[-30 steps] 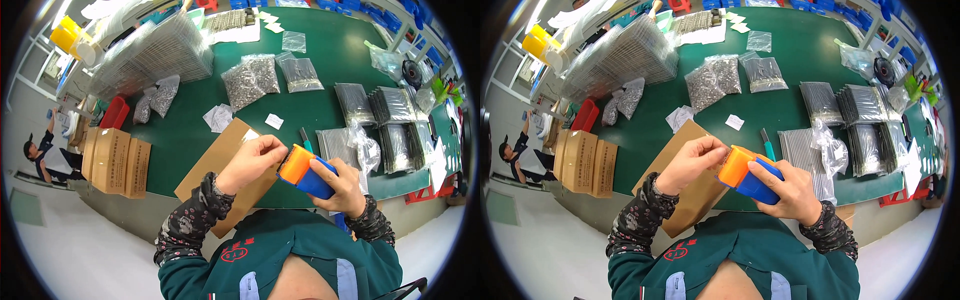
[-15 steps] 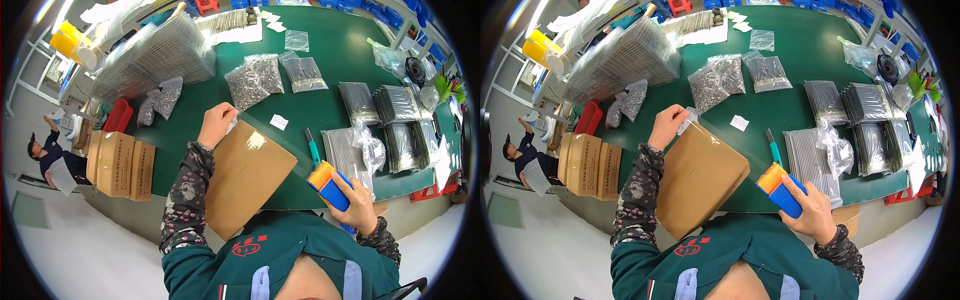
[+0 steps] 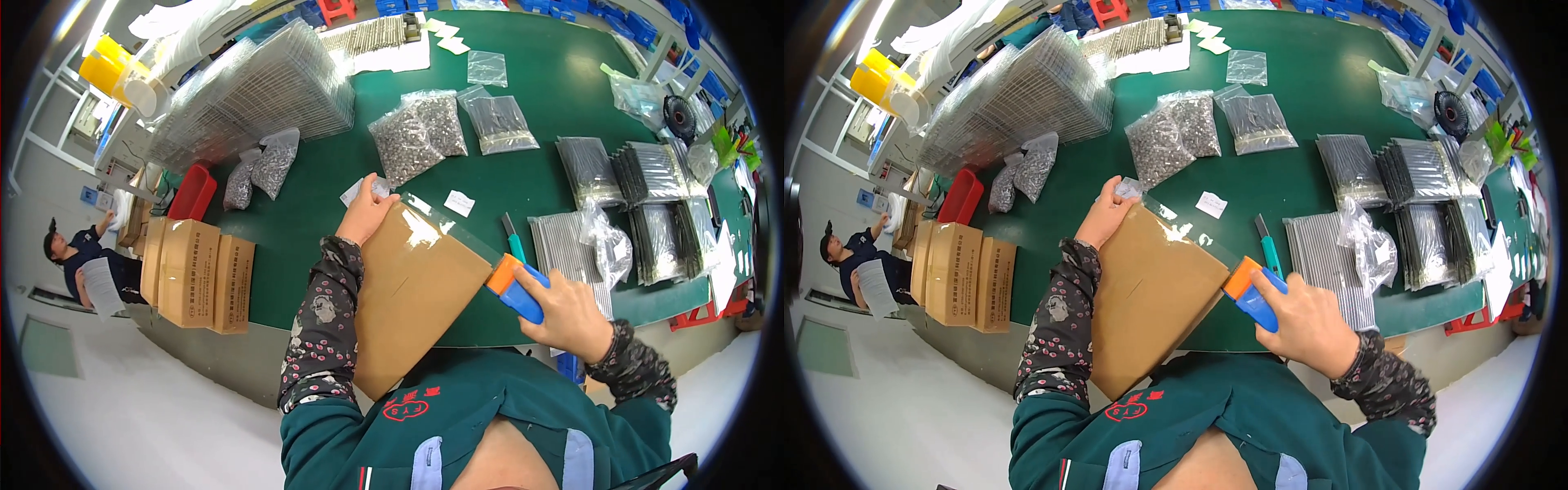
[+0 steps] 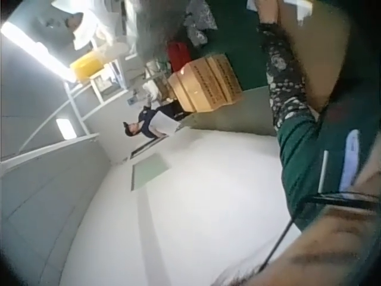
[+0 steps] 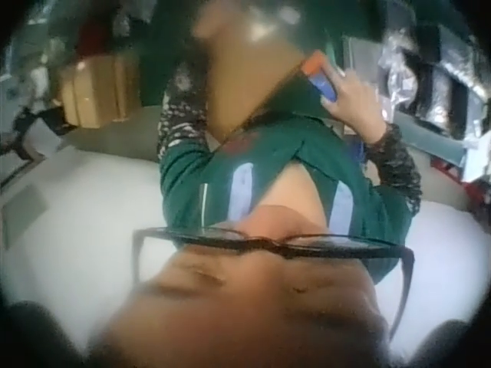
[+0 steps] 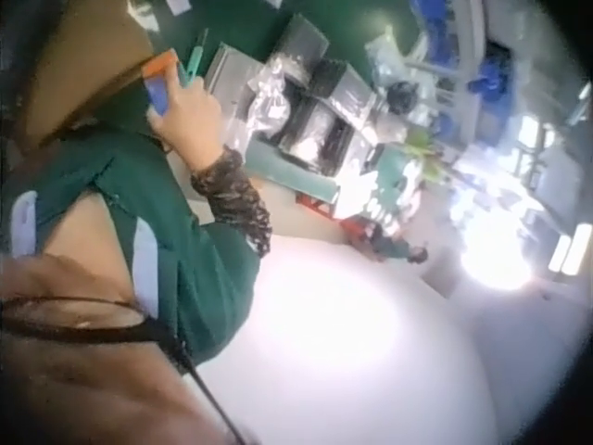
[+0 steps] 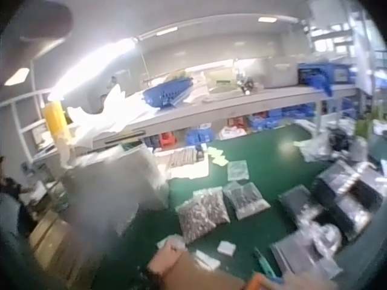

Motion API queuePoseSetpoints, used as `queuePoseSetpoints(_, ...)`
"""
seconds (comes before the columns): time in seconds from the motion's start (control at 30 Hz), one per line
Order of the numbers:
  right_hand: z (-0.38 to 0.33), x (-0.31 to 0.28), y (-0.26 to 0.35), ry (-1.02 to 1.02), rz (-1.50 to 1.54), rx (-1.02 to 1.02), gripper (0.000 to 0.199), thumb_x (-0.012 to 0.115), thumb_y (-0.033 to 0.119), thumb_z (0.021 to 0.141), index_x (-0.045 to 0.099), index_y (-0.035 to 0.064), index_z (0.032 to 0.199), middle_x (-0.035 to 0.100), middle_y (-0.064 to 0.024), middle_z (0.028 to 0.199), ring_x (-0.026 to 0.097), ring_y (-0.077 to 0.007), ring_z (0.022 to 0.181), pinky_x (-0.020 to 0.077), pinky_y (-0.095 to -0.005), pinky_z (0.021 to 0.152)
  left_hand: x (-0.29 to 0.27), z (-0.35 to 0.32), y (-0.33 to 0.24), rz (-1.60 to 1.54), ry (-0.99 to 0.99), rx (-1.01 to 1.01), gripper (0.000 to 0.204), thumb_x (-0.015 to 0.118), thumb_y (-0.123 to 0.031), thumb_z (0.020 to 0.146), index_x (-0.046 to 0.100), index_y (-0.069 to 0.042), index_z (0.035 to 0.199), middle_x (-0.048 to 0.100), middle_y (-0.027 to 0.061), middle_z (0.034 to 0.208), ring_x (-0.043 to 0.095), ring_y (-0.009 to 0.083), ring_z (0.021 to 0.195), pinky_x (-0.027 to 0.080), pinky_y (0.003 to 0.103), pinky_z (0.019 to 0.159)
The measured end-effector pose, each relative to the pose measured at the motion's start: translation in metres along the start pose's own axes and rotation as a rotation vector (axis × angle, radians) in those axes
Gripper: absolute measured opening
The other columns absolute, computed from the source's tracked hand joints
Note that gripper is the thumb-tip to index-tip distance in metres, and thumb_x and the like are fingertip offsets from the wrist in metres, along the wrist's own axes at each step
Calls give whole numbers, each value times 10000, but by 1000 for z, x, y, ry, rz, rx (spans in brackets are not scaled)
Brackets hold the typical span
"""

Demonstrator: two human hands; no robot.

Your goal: Assembling a cardboard box, applying packing tape, and filling the box with bagged items.

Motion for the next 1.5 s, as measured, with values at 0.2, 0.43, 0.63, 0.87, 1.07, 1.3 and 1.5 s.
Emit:
queuePoseSetpoints(0.2, 8, 72, -3, 347, -93, -123, 432, 621, 279, 622, 604, 64, 996, 575, -168, 686, 598, -301, 651, 475, -392, 549, -37, -5, -17, 184, -161, 193, 503, 639, -206, 776, 440, -9, 1195, 593, 112, 832, 571, 220, 709, 462, 311, 699)
queuePoseSetpoints(0.43, -33, 17, 12, 51, 170, -87, 648, 690, 297, 578, 536, 175, 1195, 514, -117, 723, 552, -265, 582, 460, -352, 513, -75, -98, -60, -349, 32, 152, 297, 561, -109, 853, 500, 3, 1122, 575, 32, 906, 513, 82, 801, 427, 214, 714)
queuePoseSetpoints(0.63, -51, -4, 61, -344, 303, -264, 735, 747, 194, 490, 539, 184, 1195, 506, -92, 760, 533, -233, 579, 459, -319, 502, -5, -172, -93, -533, 731, -37, 347, 413, -278, 932, 520, -2, 1114, 572, 30, 952, 509, 68, 819, 414, 229, 731)
queuePoseSetpoints(0.87, -58, 9, 97, -416, 228, -236, 729, 747, 193, 493, 542, 154, 1192, 492, -97, 762, 532, -229, 578, 468, -320, 516, 9, -181, -90, -465, 636, 33, 112, 566, -102, 852, 590, 5, 835, 544, -34, 691, 488, 42, 636, 401, 180, 575)
queuePoseSetpoints(1.07, -85, 22, 85, -278, 178, -13, 717, 722, 175, 536, 517, 141, 1222, 479, -118, 742, 538, -252, 578, 467, -340, 533, -85, -103, -55, -65, 163, 297, 112, 574, -83, 827, 589, 4, 758, 516, -47, 655, 448, 20, 617, 371, 175, 544)
queuePoseSetpoints(1.3, -97, 32, 76, -116, 87, 125, 675, 681, 233, 595, 495, 150, 1239, 463, -134, 711, 515, -282, 553, 441, -370, 516, -79, -69, 8, 74, 184, 302, 140, 561, -127, 836, 574, -18, 749, 498, -44, 623, 438, 30, 559, 370, 192, 511)
queuePoseSetpoints(1.5, -48, 55, 84, -6, 1, 104, 584, 661, 255, 623, 529, 135, 1180, 500, -158, 736, 549, -308, 595, 443, -390, 527, -27, -65, 51, -278, 457, 165, 203, 528, -204, 872, 560, -4, 877, 558, 6, 744, 474, 75, 660, 408, 234, 600)
Point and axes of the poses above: each hand's wrist, its own z-axis towards the middle knuckle, its own x-axis out of the palm, y = z × x, the point moved 7 cm from there along z, towards the middle knuckle
